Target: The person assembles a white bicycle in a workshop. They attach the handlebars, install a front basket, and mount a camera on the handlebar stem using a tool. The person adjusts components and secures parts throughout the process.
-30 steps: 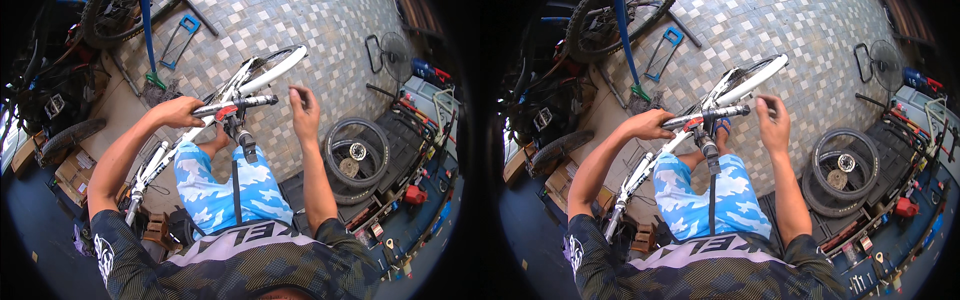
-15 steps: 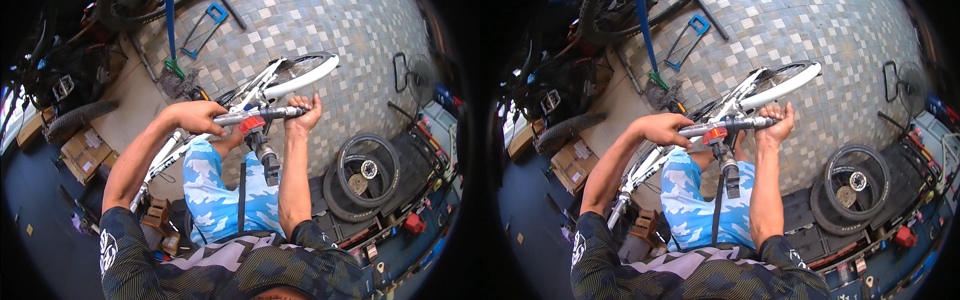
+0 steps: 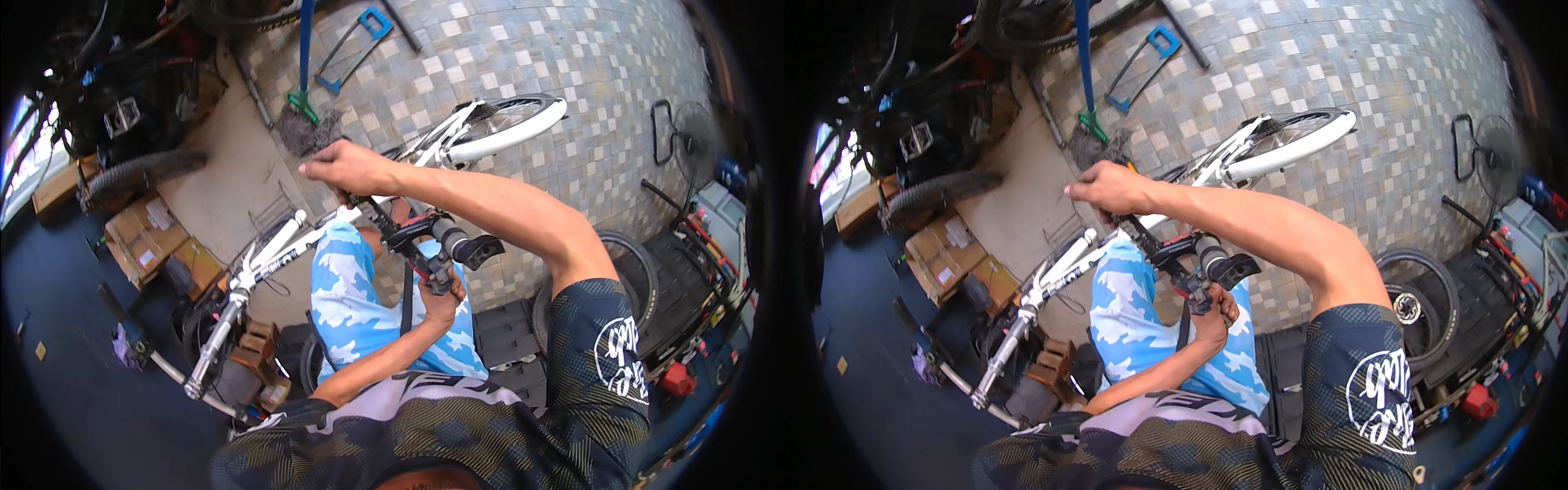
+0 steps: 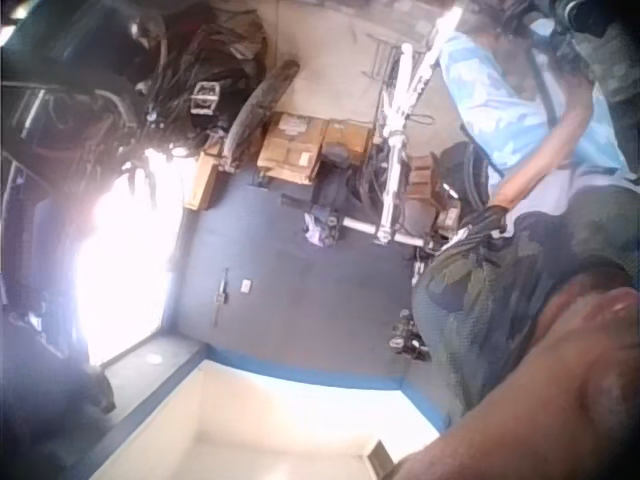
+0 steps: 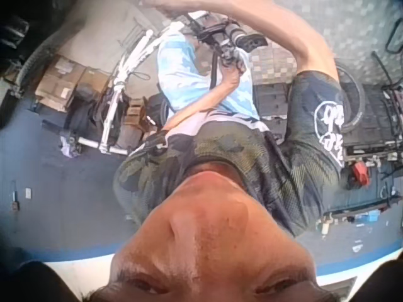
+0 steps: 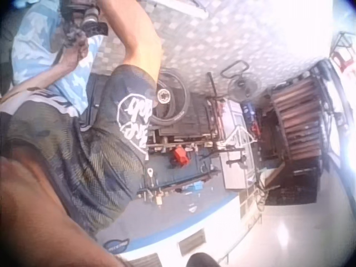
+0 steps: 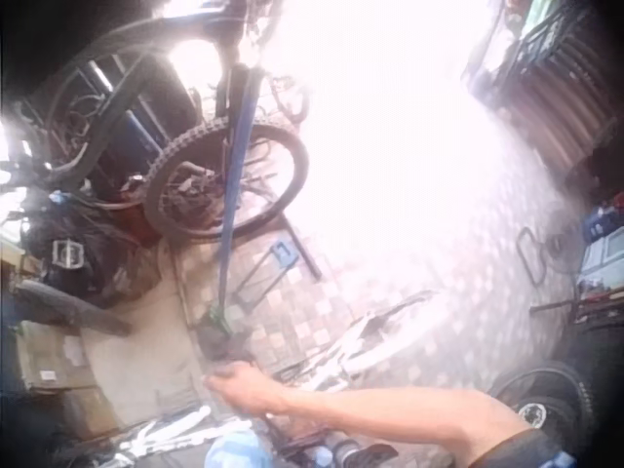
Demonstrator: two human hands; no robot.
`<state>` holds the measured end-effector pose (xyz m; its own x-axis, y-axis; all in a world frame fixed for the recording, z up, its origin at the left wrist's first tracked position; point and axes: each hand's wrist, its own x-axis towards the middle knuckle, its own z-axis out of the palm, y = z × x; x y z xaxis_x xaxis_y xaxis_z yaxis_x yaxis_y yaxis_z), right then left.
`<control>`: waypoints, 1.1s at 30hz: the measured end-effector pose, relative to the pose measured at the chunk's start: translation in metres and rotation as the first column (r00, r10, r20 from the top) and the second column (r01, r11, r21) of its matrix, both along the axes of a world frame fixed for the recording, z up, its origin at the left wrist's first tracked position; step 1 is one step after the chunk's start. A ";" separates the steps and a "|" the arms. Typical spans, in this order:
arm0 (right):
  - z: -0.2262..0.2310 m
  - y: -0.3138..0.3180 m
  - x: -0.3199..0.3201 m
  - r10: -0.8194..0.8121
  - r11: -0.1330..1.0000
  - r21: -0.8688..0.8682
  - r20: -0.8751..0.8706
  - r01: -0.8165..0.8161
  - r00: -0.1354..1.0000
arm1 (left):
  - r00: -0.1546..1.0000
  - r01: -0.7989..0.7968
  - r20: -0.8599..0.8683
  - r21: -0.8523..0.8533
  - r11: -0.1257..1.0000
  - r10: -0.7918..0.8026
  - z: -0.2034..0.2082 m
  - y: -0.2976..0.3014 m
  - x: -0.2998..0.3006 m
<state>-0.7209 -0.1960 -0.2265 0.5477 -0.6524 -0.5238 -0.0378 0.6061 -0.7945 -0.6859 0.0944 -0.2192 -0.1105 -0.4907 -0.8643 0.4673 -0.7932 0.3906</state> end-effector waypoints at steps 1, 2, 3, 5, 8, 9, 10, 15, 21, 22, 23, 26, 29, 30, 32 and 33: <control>0.007 0.000 -0.004 0.077 0.993 -0.082 -0.037 -0.080 0.996 | 1.000 0.023 0.022 -0.042 0.999 -0.022 -0.001 -0.003 -0.002; 0.009 -0.012 -0.016 0.143 0.917 -0.323 -0.277 -0.233 0.950 | 0.998 0.050 0.043 -0.084 0.995 -0.047 -0.006 -0.010 -0.003; 0.017 -0.011 -0.026 0.125 0.920 -0.326 -0.280 -0.217 0.952 | 0.995 0.065 0.079 -0.115 0.991 -0.057 -0.003 -0.011 0.001; 0.006 0.008 -0.066 -0.302 0.888 -0.382 -0.061 0.257 0.951 | 0.947 0.310 0.138 -0.143 0.940 -0.291 -0.002 -0.018 0.017; -0.022 0.099 -0.139 -0.560 0.804 -0.499 -0.452 0.324 0.694 | 0.667 0.743 0.418 -0.315 0.591 -0.616 -0.003 -0.034 0.049; -0.026 0.142 -0.145 -0.431 0.901 -0.299 -0.541 0.313 0.722 | 0.503 0.864 0.543 -0.310 0.397 -0.672 -0.004 -0.045 0.060; -0.036 0.190 -0.141 -0.380 0.924 -0.154 -0.468 0.350 0.798 | 0.323 0.944 0.653 -0.277 0.181 -0.684 -0.003 -0.056 0.071; 0.025 0.285 -0.058 -0.517 0.758 0.510 0.091 0.406 0.851 | -0.656 0.724 0.272 -0.038 -0.689 -0.705 0.079 -0.206 0.080; 0.029 0.325 -0.077 -0.498 0.750 0.490 -0.024 0.444 0.867 | -0.224 0.938 0.928 0.123 -0.325 -0.297 0.070 -0.330 0.076; 0.030 0.338 -0.085 -0.519 0.725 0.520 -0.022 0.453 0.855 | -0.295 0.900 0.843 0.087 -0.427 -0.450 0.055 -0.333 0.070; 0.029 0.346 -0.091 -0.538 0.699 0.549 -0.021 0.459 0.843 | -0.371 0.857 0.727 0.028 -0.514 -0.578 0.039 -0.335 0.068; 0.024 0.365 -0.089 -0.590 0.647 0.559 -0.064 0.519 0.805 | -0.668 0.708 0.309 -0.017 -0.706 -0.677 0.019 -0.333 0.034; 0.015 0.383 -0.069 -0.748 0.530 0.554 -0.050 0.642 0.661 | -0.712 0.683 0.209 -0.019 -0.730 -0.671 0.010 -0.330 0.027; 0.012 0.391 -0.059 -0.819 0.453 0.571 -0.037 0.685 0.573 | -0.729 0.670 0.202 0.013 -0.742 -0.654 0.022 -0.332 0.017; 0.012 0.395 -0.041 -0.916 0.291 0.577 -0.061 0.763 0.396 | -0.760 0.627 0.260 0.049 -0.778 -0.596 0.027 -0.332 0.009; 0.012 0.391 -0.037 -0.930 0.252 0.571 -0.081 0.782 0.359 | -0.758 0.617 0.323 0.071 -0.784 -0.567 0.026 -0.329 0.010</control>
<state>-0.7578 0.1951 -0.2143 -0.0463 -0.5331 -0.8448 0.8655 0.4008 -0.3004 -0.6759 -0.2346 -0.1935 -0.4029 0.2284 -0.8863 -0.7603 0.4556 0.4630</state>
